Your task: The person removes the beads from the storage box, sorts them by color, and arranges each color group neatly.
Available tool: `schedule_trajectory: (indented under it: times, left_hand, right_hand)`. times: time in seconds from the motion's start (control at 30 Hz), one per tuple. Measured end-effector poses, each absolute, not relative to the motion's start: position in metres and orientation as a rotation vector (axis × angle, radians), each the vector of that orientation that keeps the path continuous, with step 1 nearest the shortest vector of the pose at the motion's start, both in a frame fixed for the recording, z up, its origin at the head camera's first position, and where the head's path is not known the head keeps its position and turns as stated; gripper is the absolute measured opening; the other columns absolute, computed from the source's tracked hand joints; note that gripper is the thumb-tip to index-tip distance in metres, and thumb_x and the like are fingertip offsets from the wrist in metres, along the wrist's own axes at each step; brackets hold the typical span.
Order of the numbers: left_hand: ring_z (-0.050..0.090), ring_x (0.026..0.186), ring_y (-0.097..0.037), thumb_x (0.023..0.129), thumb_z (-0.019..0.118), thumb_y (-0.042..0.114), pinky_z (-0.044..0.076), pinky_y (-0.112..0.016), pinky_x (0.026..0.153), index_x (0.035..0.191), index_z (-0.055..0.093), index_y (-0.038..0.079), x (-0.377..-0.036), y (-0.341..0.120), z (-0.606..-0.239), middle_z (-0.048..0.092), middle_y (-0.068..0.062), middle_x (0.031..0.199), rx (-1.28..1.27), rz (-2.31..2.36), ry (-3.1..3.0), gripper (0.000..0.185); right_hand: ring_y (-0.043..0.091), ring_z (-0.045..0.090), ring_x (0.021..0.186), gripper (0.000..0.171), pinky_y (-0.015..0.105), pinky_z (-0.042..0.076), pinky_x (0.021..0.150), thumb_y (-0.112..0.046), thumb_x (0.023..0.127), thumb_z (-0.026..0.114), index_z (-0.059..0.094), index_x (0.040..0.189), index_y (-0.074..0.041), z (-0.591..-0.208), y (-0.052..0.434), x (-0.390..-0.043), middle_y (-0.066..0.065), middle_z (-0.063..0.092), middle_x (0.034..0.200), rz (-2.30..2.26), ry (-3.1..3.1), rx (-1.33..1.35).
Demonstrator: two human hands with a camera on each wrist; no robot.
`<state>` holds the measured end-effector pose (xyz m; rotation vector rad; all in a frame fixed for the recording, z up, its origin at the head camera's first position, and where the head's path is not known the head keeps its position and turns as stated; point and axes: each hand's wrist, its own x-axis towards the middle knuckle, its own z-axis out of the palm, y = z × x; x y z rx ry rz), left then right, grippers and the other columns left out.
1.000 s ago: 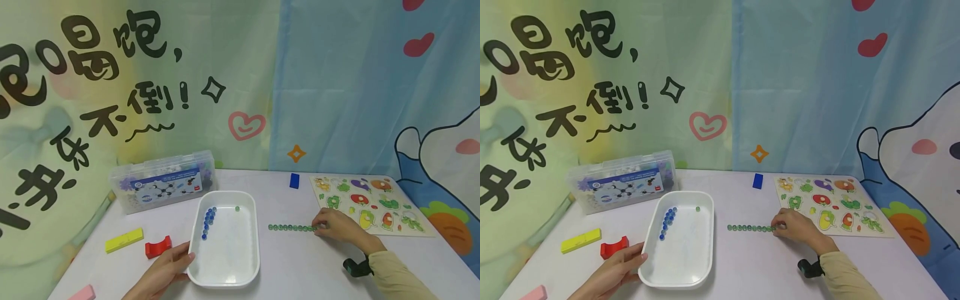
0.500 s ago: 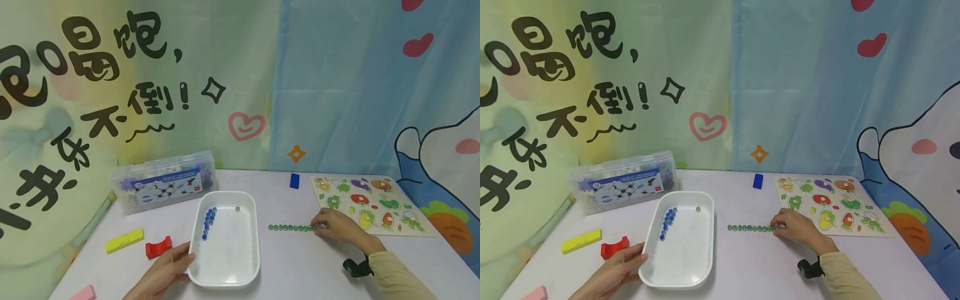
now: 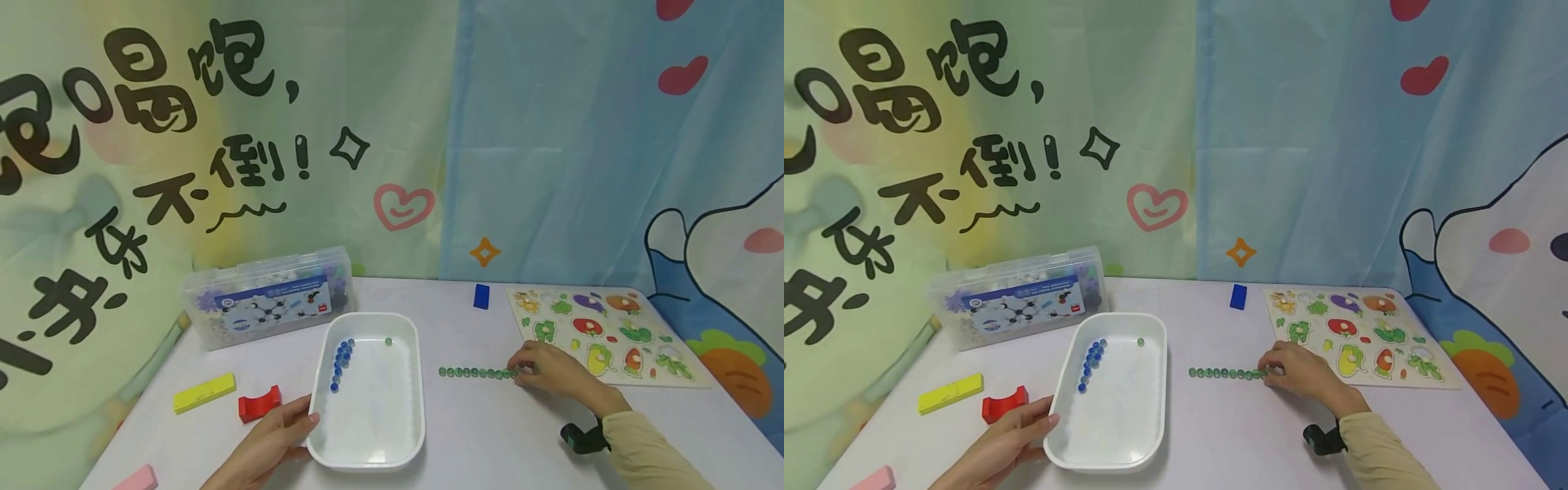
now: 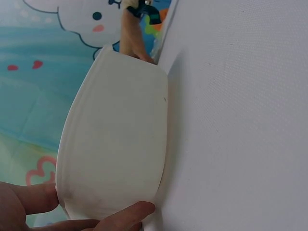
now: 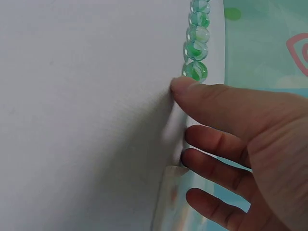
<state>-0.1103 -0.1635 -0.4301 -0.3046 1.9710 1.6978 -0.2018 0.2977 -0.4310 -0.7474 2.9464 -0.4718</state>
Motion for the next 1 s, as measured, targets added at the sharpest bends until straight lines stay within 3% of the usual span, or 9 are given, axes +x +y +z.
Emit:
schedule_trajectory:
  times: [0.33, 0.77, 1.0]
  left_hand:
    - [0.062, 0.112, -0.024, 0.092, 0.064, 0.036, 0.056, -0.045, 0.091, 0.15, 0.027, -0.002, -0.11, -0.164, -0.43, 0.036, -0.026, 0.151, -0.278, 1.711, 1.959, 0.078]
    - [0.062, 0.111, -0.022, 0.092, 0.064, 0.036, 0.055, -0.045, 0.092, 0.15, 0.027, -0.002, -0.11, -0.168, -0.432, 0.037, -0.025, 0.151, -0.244, 1.723, 1.947, 0.078]
    - [0.063, 0.111, -0.023, 0.093, 0.064, 0.035, 0.056, -0.045, 0.091, 0.15, 0.027, -0.003, -0.11, -0.168, -0.431, 0.037, -0.026, 0.151, -0.24, 1.726, 1.947, 0.078]
  right_hand:
    - [0.018, 0.062, 0.086, 0.025, 0.033, 0.056, 0.074, -0.021, 0.085, 0.073, 0.071, 0.108, -0.009, -0.39, 0.274, -0.212, 0.003, 0.069, 0.096, -0.5, 3.002, -0.762]
    - [0.009, 0.057, 0.073, 0.024, 0.02, 0.049, 0.062, -0.023, 0.088, 0.072, 0.072, 0.109, -0.012, -0.34, 0.135, -0.235, 0.0, 0.067, 0.091, -0.45, 2.921, -1.049]
    - [0.015, 0.056, 0.081, 0.027, 0.032, 0.052, 0.076, -0.021, 0.087, 0.073, 0.071, 0.111, -0.009, -0.354, 0.082, -0.243, 0.003, 0.066, 0.09, -0.357, 2.802, -0.906]
